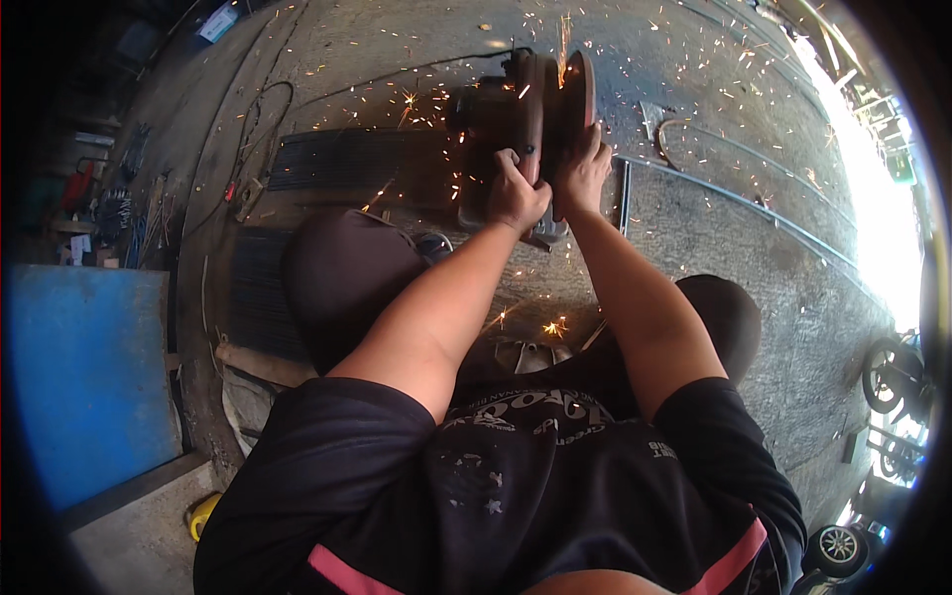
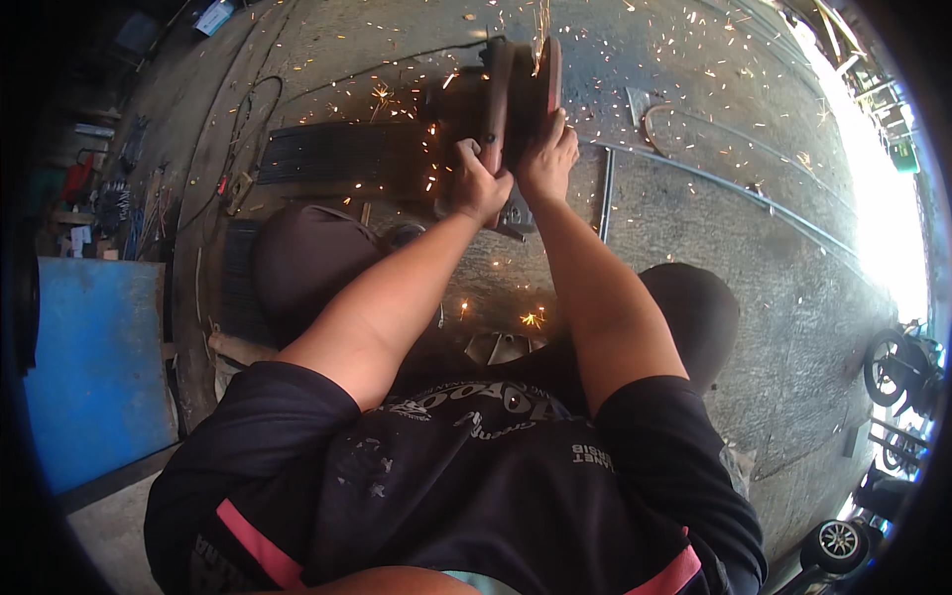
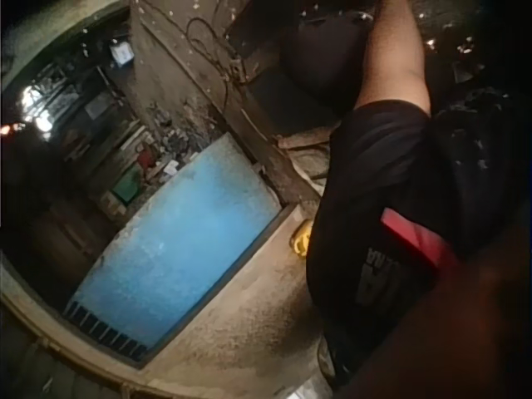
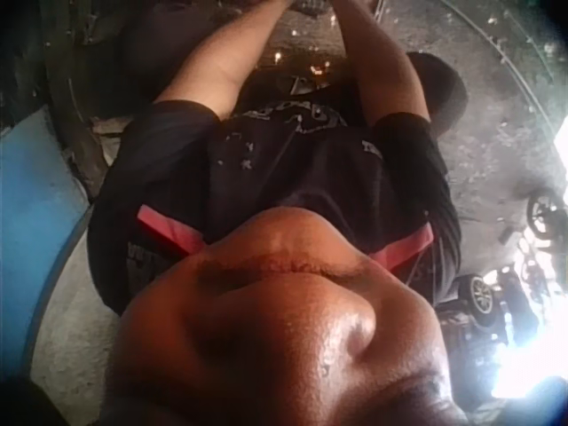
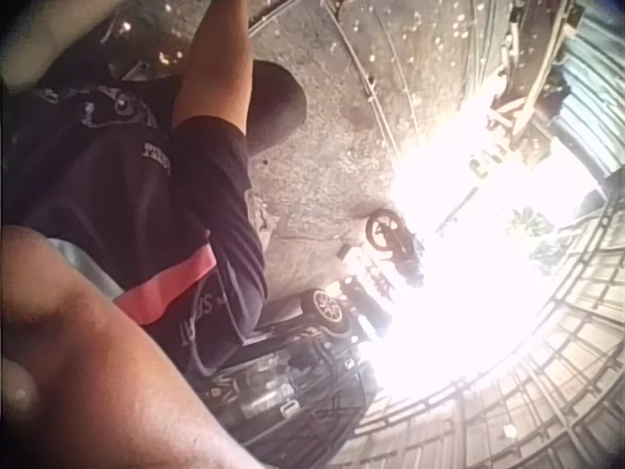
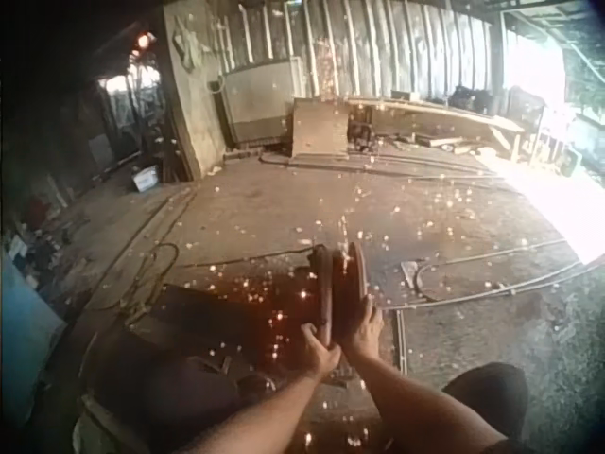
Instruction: Cutting thin metal rods using a miter saw or chop saw.
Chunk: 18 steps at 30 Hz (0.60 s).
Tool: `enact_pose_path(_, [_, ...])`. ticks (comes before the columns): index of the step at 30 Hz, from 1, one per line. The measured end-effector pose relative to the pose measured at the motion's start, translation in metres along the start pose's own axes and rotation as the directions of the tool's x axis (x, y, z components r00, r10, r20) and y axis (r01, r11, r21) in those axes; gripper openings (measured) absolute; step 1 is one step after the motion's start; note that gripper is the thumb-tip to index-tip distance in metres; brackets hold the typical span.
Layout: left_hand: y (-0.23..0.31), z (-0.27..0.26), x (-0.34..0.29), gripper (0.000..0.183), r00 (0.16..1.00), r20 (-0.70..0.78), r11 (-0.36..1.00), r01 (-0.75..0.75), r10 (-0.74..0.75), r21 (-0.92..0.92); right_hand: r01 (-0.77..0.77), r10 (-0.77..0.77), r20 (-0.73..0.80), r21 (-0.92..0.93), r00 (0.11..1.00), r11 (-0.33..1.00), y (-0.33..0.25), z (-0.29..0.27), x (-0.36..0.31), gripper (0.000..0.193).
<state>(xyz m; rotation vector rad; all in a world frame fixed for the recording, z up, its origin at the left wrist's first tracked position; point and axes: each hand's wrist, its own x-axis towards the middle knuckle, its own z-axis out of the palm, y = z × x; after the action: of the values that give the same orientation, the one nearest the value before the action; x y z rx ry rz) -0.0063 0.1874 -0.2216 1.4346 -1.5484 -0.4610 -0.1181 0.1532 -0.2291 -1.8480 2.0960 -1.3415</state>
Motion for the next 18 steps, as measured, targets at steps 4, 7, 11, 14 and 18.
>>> enact_pose_path(4, [-0.013, 0.007, -0.007, 0.054, 0.999, 0.021, 0.999, 0.031, -0.031, -0.017, 0.01, -0.01, -0.006, 0.007, 1.0, 1.0, 0.009, 0.007, -0.011, 0.067])
enact_pose_path(7, [-0.013, 0.006, -0.005, 0.054, 0.999, 0.011, 0.999, 0.036, -0.036, 0.02, 0.03, -0.031, -0.045, -0.015, 0.999, 0.999, 0.007, 0.005, -0.01, 0.065])
enact_pose_path(11, [0.004, -0.001, 0.006, 0.055, 0.994, 0.036, 0.993, 0.11, -0.108, -0.051, -0.003, 0.003, -0.004, 0.021, 1.0, 1.0, -0.007, -0.007, -0.002, 0.065])
enact_pose_path(14, [0.027, -0.007, 0.031, 0.057, 0.955, 0.038, 0.951, 0.295, -0.293, -0.094, -0.089, 0.085, 0.041, 0.089, 0.995, 0.992, -0.019, -0.022, 0.02, 0.063])
enact_pose_path(18, [0.059, -0.014, 0.092, 0.072, 0.956, 0.013, 0.952, 0.293, -0.293, -0.089, -0.063, 0.065, -0.006, 0.168, 0.998, 0.984, -0.036, -0.044, 0.077, 0.052])
